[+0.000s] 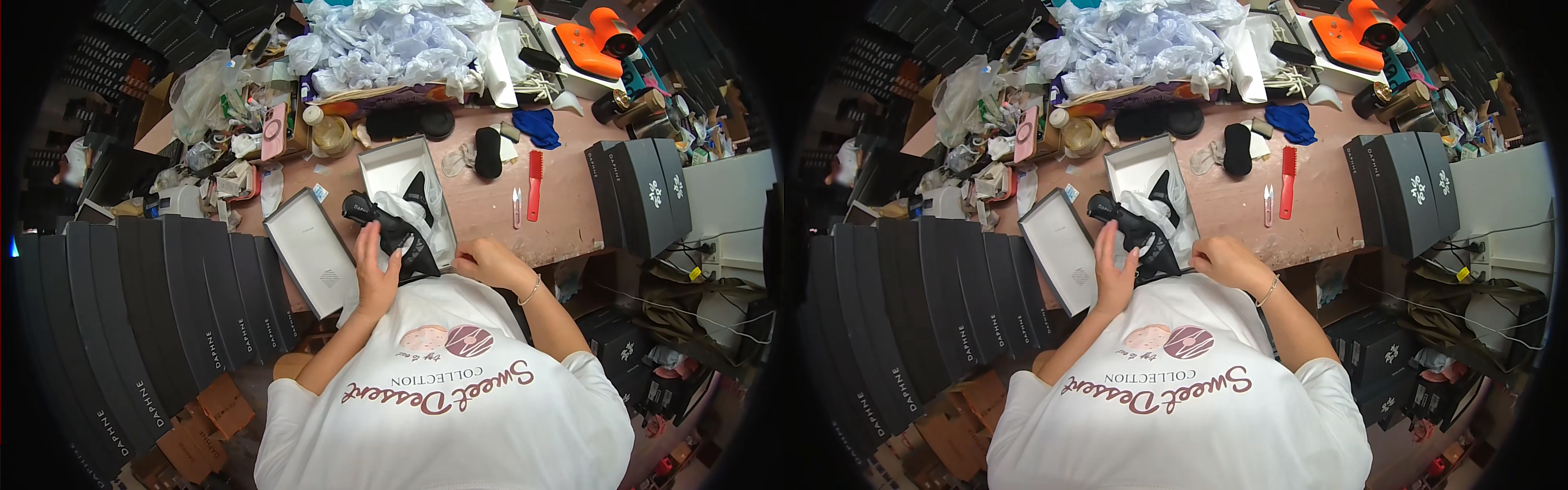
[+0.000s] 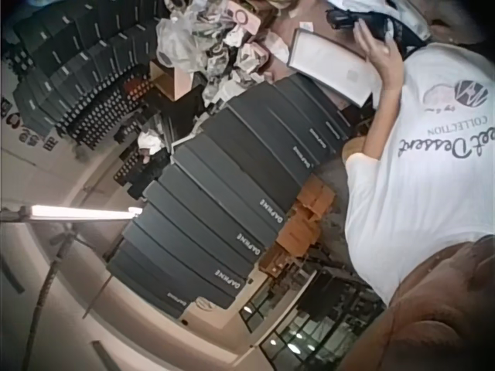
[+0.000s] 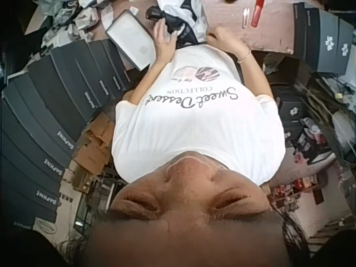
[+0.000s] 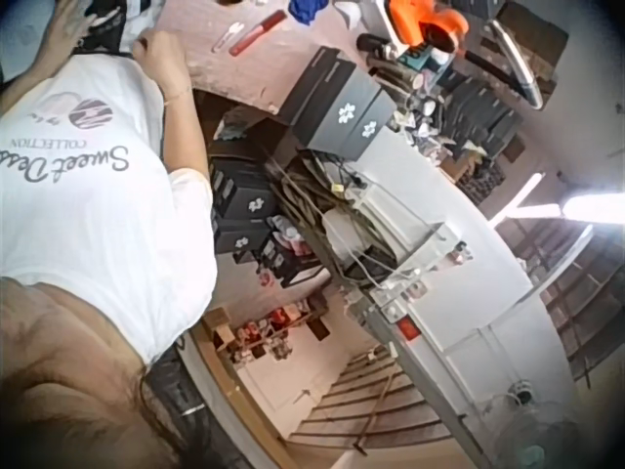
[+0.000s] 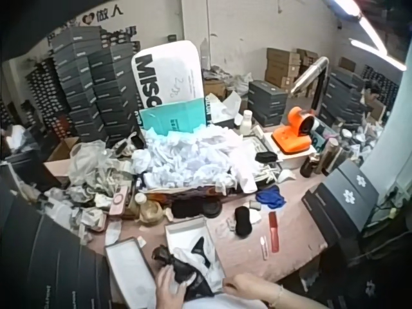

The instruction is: Inspecting and packing high-heeled shoes into a box with protective materials.

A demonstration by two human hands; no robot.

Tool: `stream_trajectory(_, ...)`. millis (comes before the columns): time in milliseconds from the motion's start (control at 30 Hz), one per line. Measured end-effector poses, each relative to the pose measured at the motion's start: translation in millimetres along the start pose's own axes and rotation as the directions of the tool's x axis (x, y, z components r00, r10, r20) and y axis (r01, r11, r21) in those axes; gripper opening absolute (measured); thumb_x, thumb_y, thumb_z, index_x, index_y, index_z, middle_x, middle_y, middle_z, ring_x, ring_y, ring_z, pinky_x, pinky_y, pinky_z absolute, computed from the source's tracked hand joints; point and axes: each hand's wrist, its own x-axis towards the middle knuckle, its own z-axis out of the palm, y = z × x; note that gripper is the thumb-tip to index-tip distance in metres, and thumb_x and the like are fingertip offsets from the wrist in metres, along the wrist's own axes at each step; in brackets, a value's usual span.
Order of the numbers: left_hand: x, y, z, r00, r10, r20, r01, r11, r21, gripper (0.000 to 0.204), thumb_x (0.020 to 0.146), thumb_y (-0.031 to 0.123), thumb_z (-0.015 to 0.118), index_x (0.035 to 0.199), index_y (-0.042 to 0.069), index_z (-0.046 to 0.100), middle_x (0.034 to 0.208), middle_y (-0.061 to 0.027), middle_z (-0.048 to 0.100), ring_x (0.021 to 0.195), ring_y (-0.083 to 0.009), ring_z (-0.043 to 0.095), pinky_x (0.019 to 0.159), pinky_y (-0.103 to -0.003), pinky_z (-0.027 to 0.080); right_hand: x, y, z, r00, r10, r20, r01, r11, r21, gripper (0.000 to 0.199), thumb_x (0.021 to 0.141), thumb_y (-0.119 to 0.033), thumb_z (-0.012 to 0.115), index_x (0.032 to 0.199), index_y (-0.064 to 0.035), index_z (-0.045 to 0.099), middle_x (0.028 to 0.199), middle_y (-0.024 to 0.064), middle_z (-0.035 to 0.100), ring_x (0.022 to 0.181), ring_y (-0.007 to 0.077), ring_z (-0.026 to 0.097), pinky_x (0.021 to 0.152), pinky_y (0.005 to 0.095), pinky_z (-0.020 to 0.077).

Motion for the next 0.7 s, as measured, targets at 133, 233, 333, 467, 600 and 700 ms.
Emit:
stream_trajectory(133, 11, 24, -8, 0.925, 0.25, 0.287, -0.291, 0.95, 0.113, 0.035, 0.077, 0.008, 0.066, 0.112, 0.005, 0.063, 0.114, -0.0119, 0.056, 0.114, -0.0324, 0.046, 0.096, -0.043, 0.036, 16, -11, -3, 0.999, -0.05, 0.003, 0.05, 0.998, -0.031, 0.019, 0.081, -0.019, 0.061, 0.078, -0.0003, 0.064, 0.07, 0.02, 0.062, 0.069, 0.0372, 0.061, 0.064, 0.0428, 0.047)
stream_trajectory(233, 26, 26, 4, 0.856, 0.276, 0.436, -0.316, 0.949, 0.019, 0.023, 0.078, 0.008, 0.067, 0.1, 0.002, 0.066, 0.091, -0.0098, 0.06, 0.092, -0.0279, 0.055, 0.079, -0.039, 0.043, 26, -23, -9, 0.992, -0.129, 0.011, 0.13, 0.99, -0.047, 0.016, 0.081, -0.017, 0.062, 0.081, -0.0011, 0.065, 0.078, 0.0192, 0.063, 0.074, 0.0361, 0.061, 0.064, 0.0423, 0.0472)
stream_trajectory(333, 35, 17, 9, 0.847, 0.137, 0.514, -0.106, 0.99, -0.089, 0.016, 0.081, 0.009, 0.066, 0.095, 0.001, 0.067, 0.082, -0.0107, 0.059, 0.075, -0.0222, 0.057, 0.067, -0.03, 0.045, 36, -21, -14, 0.958, -0.286, -0.031, 0.284, 0.957, -0.052, 0.018, 0.082, -0.016, 0.063, 0.092, -0.0015, 0.065, 0.095, 0.0182, 0.063, 0.084, 0.034, 0.061, 0.067, 0.0408, 0.0484)
stream_trajectory(467, 39, 5, 4, 0.873, -0.126, 0.472, 0.249, 0.946, -0.208, 0.016, 0.087, 0.013, 0.064, 0.093, -0.002, 0.067, 0.075, -0.0051, 0.06, 0.063, -0.0108, 0.056, 0.057, -0.025, 0.044, 46, 26, -27, 0.888, -0.036, -0.459, 0.163, 0.957, 0.239, 0.028, 0.083, -0.013, 0.064, 0.109, -0.004, 0.06, 0.11, 0.0161, 0.058, 0.091, 0.0284, 0.06, 0.071, 0.0372, 0.0505)
stream_trajectory(600, 37, -7, 1, 0.812, -0.313, 0.493, 0.497, 0.814, -0.302, 0.019, 0.09, 0.018, 0.061, 0.097, 0.001, 0.068, 0.075, 0.0015, 0.06, 0.062, -0.0044, 0.053, 0.056, -0.019, 0.043, 33, 157, -12, 0.844, 0.241, -0.478, -0.348, 0.925, -0.149, 0.039, 0.08, -0.02, 0.069, 0.112, -0.0024, 0.055, 0.11, 0.0192, 0.056, 0.098, 0.0366, 0.058, 0.081, 0.0443, 0.0483)
stream_trajectory(700, 34, -16, -1, 0.816, -0.344, 0.465, 0.532, 0.76, -0.372, 0.02, 0.091, 0.019, 0.061, 0.098, 0.001, 0.067, 0.078, 0.0008, 0.062, 0.063, -0.0041, 0.053, 0.056, -0.018, 0.044, 19, 180, 11, 0.809, 0.328, -0.488, -0.472, 0.858, -0.205, 0.045, 0.076, -0.019, 0.073, 0.113, -0.0028, 0.053, 0.104, 0.0195, 0.055, 0.097, 0.0388, 0.057, 0.081, 0.0447, 0.0479)
